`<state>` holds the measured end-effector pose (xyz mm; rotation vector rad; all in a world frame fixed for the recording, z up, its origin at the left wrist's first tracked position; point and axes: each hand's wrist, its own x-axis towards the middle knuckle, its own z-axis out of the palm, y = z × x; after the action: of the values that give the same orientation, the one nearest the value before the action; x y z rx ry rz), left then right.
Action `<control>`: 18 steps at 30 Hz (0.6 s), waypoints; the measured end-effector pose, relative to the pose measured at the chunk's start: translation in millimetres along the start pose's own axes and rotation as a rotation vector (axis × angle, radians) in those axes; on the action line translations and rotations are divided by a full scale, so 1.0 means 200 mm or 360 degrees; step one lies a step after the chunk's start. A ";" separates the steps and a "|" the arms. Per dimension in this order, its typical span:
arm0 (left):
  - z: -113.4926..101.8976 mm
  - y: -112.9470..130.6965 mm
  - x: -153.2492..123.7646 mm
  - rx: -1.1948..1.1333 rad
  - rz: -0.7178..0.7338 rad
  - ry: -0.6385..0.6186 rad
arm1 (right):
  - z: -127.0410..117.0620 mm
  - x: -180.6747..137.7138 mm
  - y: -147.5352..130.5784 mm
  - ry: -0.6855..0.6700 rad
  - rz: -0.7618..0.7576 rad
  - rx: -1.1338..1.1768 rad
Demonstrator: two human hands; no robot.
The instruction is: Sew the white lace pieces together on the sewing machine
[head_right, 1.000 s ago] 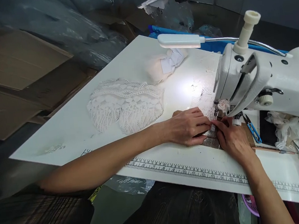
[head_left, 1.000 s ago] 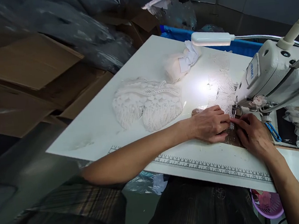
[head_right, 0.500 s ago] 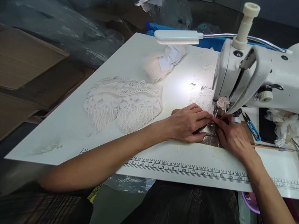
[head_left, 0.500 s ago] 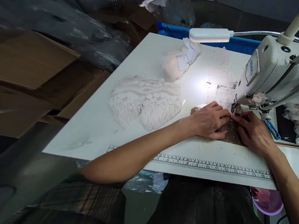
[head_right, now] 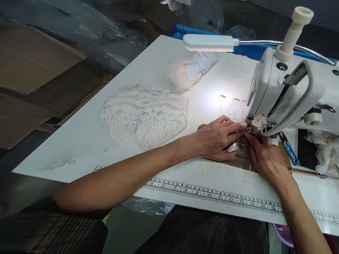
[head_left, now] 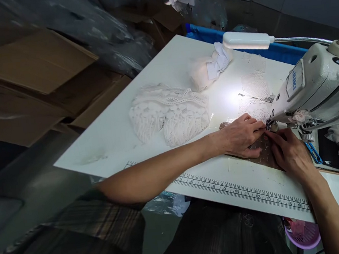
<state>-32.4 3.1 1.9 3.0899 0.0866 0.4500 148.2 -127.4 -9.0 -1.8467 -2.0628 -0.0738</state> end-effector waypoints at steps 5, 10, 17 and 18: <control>-0.01 0.00 0.01 -0.0048 -0.0055 -0.0034 | -0.05 0.00 0.02 -0.0076 0.0029 0.0212; -0.01 -0.01 0.01 -0.0041 -0.0050 -0.0036 | -0.15 0.02 0.06 -0.0181 0.0241 0.0486; 0.00 -0.03 0.01 -0.0062 -0.0075 -0.0005 | -0.17 0.08 0.12 -0.0192 0.0512 0.0762; 0.00 -0.02 0.01 -0.0065 -0.0082 -0.0001 | -0.15 0.08 0.13 -0.0133 0.0525 0.0751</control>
<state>-30.3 8.2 1.8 3.0396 0.1542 0.4432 178.6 -117.1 19.2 -1.8677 -1.6116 0.5355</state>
